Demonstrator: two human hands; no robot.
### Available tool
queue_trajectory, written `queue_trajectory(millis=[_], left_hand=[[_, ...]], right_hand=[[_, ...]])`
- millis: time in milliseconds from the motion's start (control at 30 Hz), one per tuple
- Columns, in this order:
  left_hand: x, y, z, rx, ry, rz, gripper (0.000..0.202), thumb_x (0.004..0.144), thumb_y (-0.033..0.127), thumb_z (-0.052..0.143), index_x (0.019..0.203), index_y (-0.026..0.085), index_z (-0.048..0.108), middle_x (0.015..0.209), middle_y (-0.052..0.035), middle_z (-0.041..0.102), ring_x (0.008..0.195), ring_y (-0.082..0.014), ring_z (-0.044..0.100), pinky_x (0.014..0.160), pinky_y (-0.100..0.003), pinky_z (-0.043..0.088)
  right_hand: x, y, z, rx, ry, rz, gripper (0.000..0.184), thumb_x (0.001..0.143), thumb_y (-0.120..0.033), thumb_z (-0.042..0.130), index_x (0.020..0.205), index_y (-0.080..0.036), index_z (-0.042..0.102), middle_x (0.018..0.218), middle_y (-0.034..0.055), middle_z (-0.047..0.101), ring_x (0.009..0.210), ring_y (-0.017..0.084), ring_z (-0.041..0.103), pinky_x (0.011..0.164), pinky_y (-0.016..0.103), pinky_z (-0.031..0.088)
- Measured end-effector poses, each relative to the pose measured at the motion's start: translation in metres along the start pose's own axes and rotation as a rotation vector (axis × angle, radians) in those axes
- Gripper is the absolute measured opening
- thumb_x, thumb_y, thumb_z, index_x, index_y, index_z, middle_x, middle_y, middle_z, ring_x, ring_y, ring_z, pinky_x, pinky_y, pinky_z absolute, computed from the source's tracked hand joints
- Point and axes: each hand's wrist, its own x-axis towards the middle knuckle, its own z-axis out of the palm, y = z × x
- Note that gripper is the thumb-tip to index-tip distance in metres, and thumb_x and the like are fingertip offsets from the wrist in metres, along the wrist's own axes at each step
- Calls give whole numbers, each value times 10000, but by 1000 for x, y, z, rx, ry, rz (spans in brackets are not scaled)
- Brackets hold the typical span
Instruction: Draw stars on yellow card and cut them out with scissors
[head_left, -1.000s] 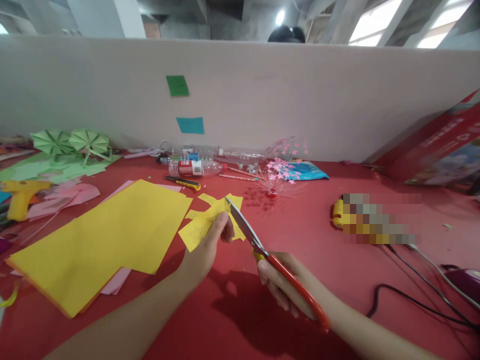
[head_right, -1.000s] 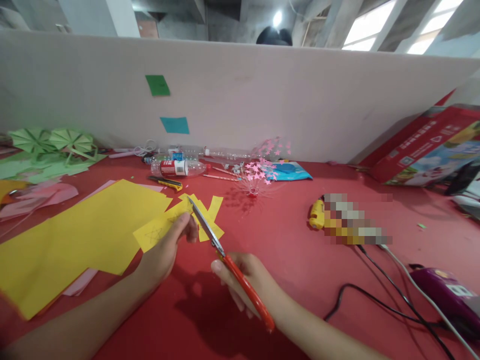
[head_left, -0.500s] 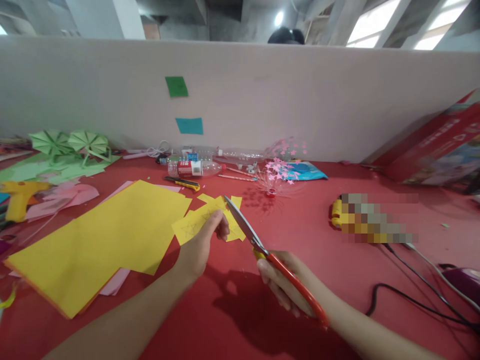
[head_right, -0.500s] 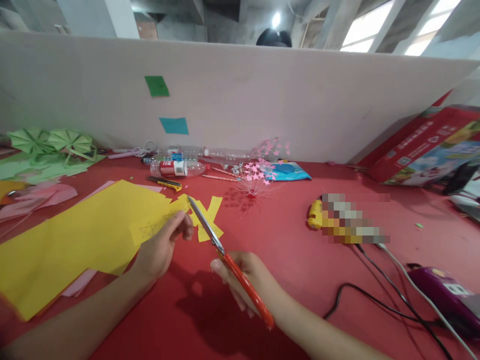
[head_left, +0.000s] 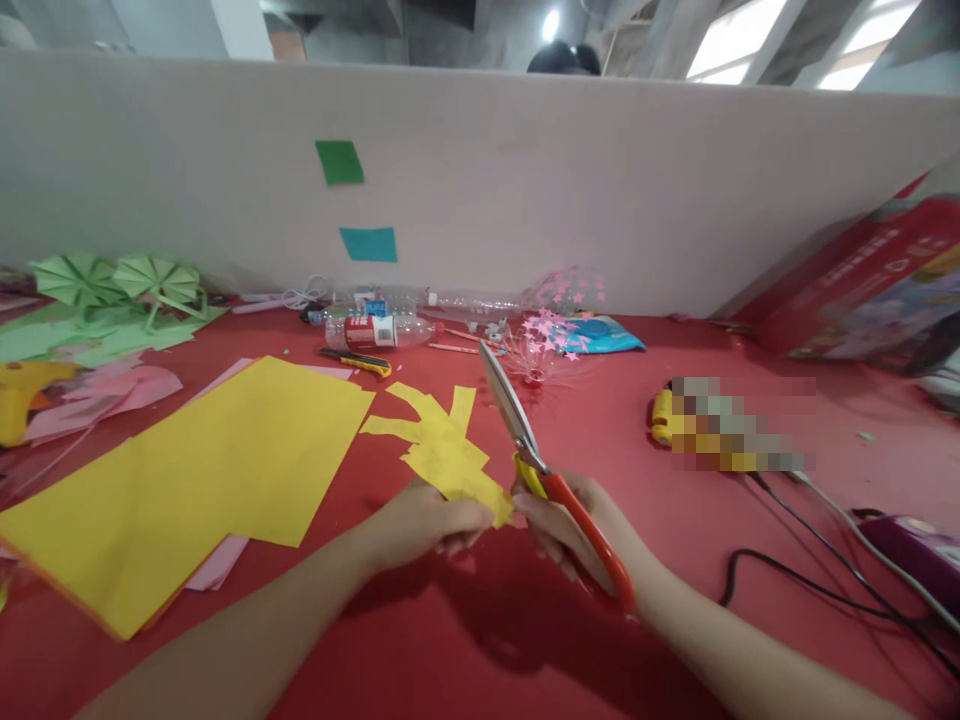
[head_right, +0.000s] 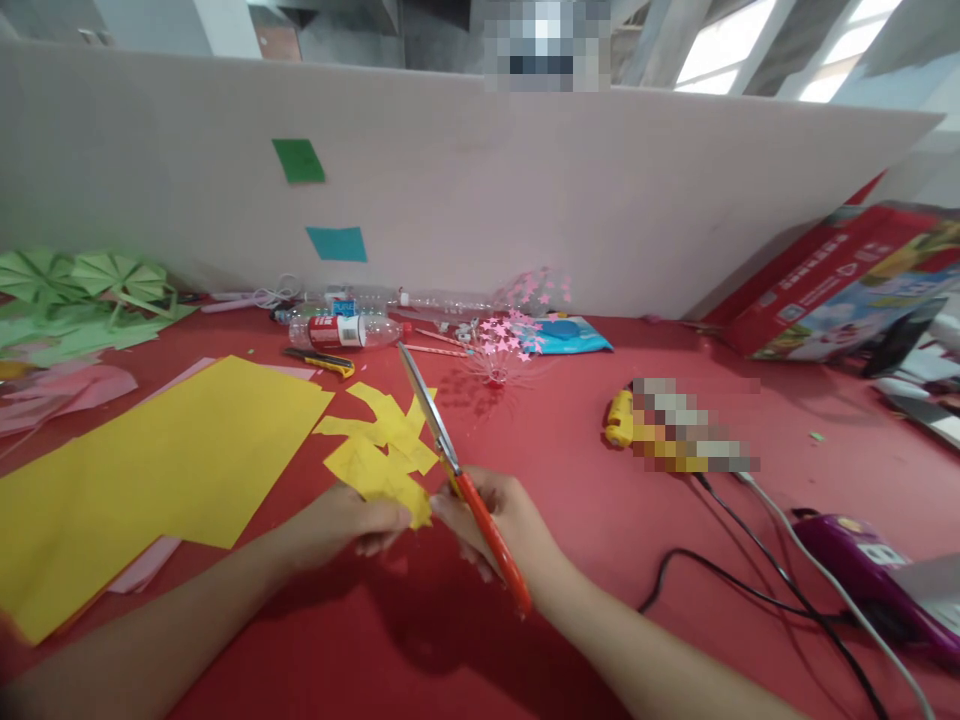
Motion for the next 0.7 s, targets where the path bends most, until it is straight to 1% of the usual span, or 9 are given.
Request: queue_trajectory(millis=[33,100,200,300,400,467,567,633,700], left_hand=[[0,-1,2,2,-111,-69,300,687,280,532,403,203,474,387,36,428,384,-99,371,412,-241,288],[2,-2,5,-22,-211,-137,253,671,263,526,430,196,485,399,41,427,390,-89,362,411,-232,269],[8,-3,5,-136,-166,-76,161,638,255,537,492,188,522,415,40,474,379,-85,389,405,-223,296],[13,-1,4,-244,-90,18,121,651,252,542,565,173,572,467,16,558,414,-98,475,457,-231,382],[15,0,6,-275,-139,52,112,674,246,561,642,154,617,561,-12,630,478,-113,544,518,-243,434],[14,1,8,-274,-171,69,123,683,252,569,671,146,631,586,-12,636,497,-113,554,532,-243,440],[12,3,9,-245,-106,121,135,705,255,560,652,149,624,573,1,616,511,-108,547,545,-237,437],[12,4,5,-234,0,173,151,723,251,551,619,156,602,551,10,599,512,-106,539,548,-235,434],[14,4,-3,-255,151,231,176,747,254,547,599,163,578,539,14,592,510,-106,535,549,-236,436]], right_hand=[[0,0,1,10,-10,2,254,730,-415,590,682,-192,478,406,-95,418,299,44,338,314,153,267],[0,-1,2,10,-28,14,166,710,-312,580,669,-195,470,417,-98,419,306,39,337,312,146,270],[-1,-3,4,-4,-9,20,137,676,-216,545,610,-199,426,413,-97,403,311,36,343,309,140,262],[-2,-5,6,23,52,-9,156,672,-243,533,592,-205,405,406,-93,405,305,41,344,307,150,263],[-2,-7,6,68,125,-46,190,666,-310,555,602,-209,407,390,-96,391,301,47,321,307,163,256],[-2,-6,6,82,145,-58,223,667,-347,572,609,-212,405,385,-98,380,302,50,306,307,171,240],[-1,-5,4,55,113,-90,270,709,-415,573,623,-209,421,418,-86,392,327,57,309,328,186,241],[-1,-3,0,-20,63,-120,328,724,-481,583,630,-203,434,466,-71,401,375,66,326,364,199,257],[1,-2,-3,-140,10,-157,387,718,-544,594,642,-196,441,532,-53,407,452,80,347,422,212,278]])
